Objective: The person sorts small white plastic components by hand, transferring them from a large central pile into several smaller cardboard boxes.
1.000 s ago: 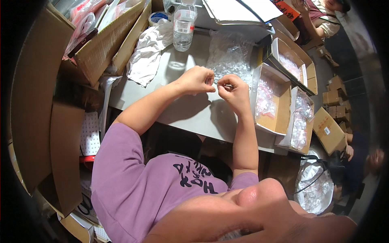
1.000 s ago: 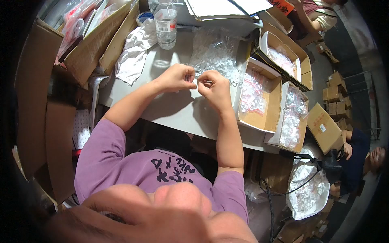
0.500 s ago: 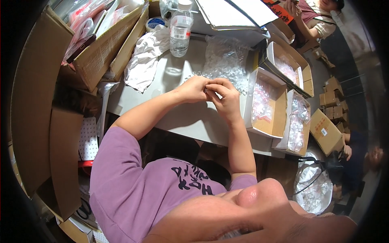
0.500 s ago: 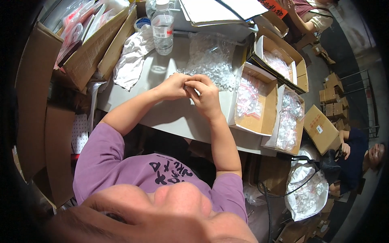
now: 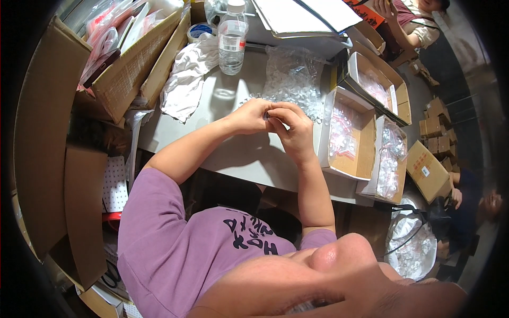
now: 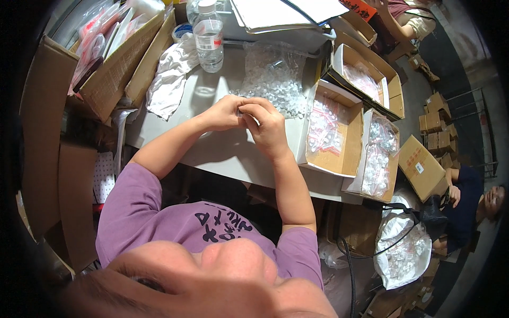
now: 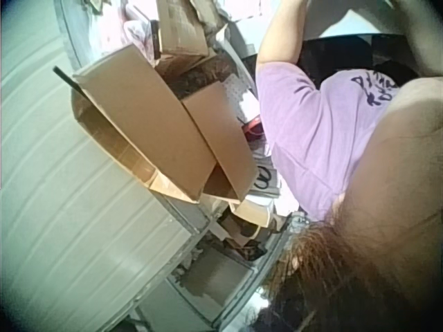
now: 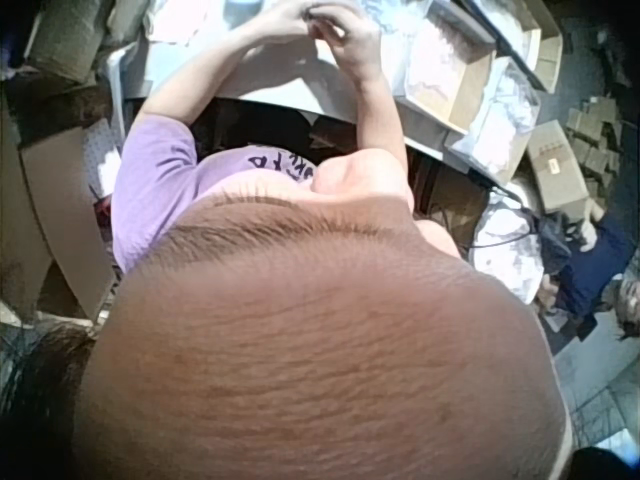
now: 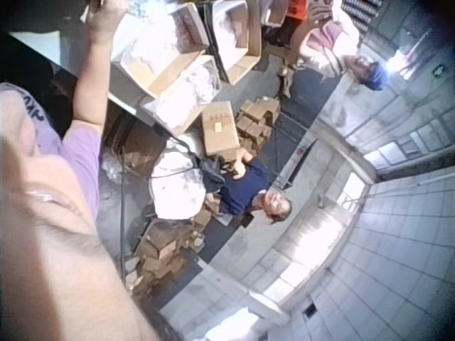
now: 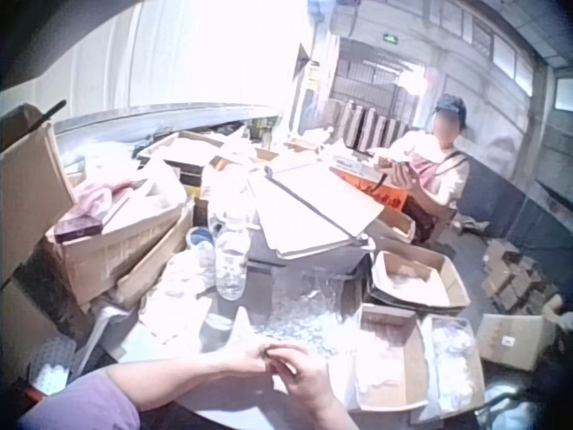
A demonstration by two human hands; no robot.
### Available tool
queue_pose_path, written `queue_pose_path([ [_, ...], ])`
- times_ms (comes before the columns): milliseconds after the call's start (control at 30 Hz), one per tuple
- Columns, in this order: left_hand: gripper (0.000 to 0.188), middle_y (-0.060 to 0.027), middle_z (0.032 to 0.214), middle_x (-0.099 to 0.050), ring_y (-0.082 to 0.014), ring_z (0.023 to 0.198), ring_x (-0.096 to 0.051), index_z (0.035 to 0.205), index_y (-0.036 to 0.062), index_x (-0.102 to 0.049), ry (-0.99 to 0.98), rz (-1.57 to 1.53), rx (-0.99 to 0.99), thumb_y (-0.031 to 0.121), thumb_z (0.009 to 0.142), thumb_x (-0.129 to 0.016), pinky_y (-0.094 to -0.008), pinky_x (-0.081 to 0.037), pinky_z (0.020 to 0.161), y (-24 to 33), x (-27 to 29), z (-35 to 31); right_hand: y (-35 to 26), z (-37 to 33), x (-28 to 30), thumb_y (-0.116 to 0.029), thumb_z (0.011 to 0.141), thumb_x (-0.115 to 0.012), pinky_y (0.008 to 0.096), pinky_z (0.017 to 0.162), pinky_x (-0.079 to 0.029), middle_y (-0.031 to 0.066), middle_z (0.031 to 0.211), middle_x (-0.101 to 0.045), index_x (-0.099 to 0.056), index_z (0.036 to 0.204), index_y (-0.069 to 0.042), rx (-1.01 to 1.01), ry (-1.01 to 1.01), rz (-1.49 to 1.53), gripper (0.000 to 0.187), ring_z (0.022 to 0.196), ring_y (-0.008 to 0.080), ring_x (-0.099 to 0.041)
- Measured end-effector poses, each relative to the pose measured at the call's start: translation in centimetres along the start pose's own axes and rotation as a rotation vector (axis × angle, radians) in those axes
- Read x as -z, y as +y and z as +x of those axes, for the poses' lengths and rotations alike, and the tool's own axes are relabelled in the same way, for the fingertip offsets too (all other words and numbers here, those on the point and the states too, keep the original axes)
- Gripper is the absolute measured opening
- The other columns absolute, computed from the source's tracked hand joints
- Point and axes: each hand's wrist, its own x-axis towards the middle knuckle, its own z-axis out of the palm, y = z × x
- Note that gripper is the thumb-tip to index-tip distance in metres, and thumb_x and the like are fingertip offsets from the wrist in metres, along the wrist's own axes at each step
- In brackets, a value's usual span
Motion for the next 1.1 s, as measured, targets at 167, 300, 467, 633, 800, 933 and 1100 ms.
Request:
queue_pose_path([
  [167,0.026,-0.0044,0.079,-0.064,-0.0083,0.075,-0.056,0.092,-0.0007,-0.06,-0.023,-0.031,0.035,0.005,0.068,-0.068,-0.0268,-0.047,0.067,0.1,0.1,-0.1,0.0,0.0,0.2,0.006,0.074,-0.065,0.0301,0.067,-0.053,0.0105,0.093,-0.064,-0.065,0.089,-0.002,0.021,-0.06,0.023,0.017,0.079,0.0222,-0.064],
  [300,0.019,-0.0007,0.073,-0.06,-0.0067,0.07,-0.053,0.086,0.0009,-0.06,-0.005,-0.091,0.033,0.005,0.071,-0.07,-0.0245,-0.044,0.062,0.1,0.2,-0.2,-0.5,0.1,0.3,0.004,0.075,-0.063,0.0321,0.068,-0.05,0.0118,0.088,-0.064,-0.064,0.09,-0.003,-0.066,-0.076,0.126,0.016,0.079,0.0265,-0.063],
  [467,0.027,0.0028,0.071,-0.053,-0.0036,0.064,-0.046,0.074,0.0095,-0.053,-0.145,-0.539,0.135,0.029,0.078,-0.072,-0.0186,-0.035,0.055,1.2,1.6,-0.4,-0.5,0.2,0.9,-0.005,0.083,-0.061,0.0325,0.07,-0.048,0.0133,0.086,-0.063,-0.064,0.09,-0.002,-0.109,0.091,0.067,0.009,0.078,0.0264,-0.062],
  [633,0.054,0.0031,0.071,-0.046,-0.0053,0.065,-0.042,0.075,0.011,-0.051,-0.109,-0.726,0.042,0.065,0.078,-0.054,-0.0178,-0.031,0.053,-0.1,2.2,-0.3,1.0,0.2,0.7,-0.009,0.087,-0.059,0.0277,0.072,-0.045,0.0114,0.086,-0.062,-0.064,0.091,0.001,-0.149,0.189,0.164,0.012,0.08,0.019,-0.058],
  [800,0.063,0.0036,0.067,-0.044,-0.005,0.061,-0.041,0.072,0.0115,-0.049,-0.059,-0.665,0.16,0.074,0.079,-0.04,-0.0168,-0.029,0.05,0.3,2.0,0.2,1.8,0.0,1.2,-0.012,0.089,-0.056,0.0269,0.074,-0.043,0.0086,0.091,-0.06,-0.064,0.094,0.0,-0.209,0.187,0.241,0.016,0.083,0.0175,-0.056],
  [933,0.074,0.0014,0.069,-0.052,-0.0053,0.056,-0.044,0.074,0.0098,-0.053,-0.141,-0.778,0.281,0.08,0.077,-0.029,-0.0158,-0.031,0.047,-0.1,1.4,0.1,1.0,0.2,1.1,-0.016,0.091,-0.054,0.0279,0.079,-0.042,0.0093,0.095,-0.059,-0.064,0.095,0.0,-0.145,0.103,0.23,0.019,0.089,0.0186,-0.054],
  [1100,0.084,0.0,0.074,-0.053,-0.0056,0.054,-0.045,0.096,0.0084,-0.056,-0.204,-0.991,0.393,0.084,0.073,-0.026,-0.0145,-0.038,0.047,0.6,0.8,-0.1,0.6,0.1,1.1,-0.019,0.087,-0.058,0.0321,0.089,-0.04,0.011,0.109,-0.05,-0.066,0.098,-0.004,-0.188,-0.058,0.336,0.02,0.103,0.0217,-0.049],
])
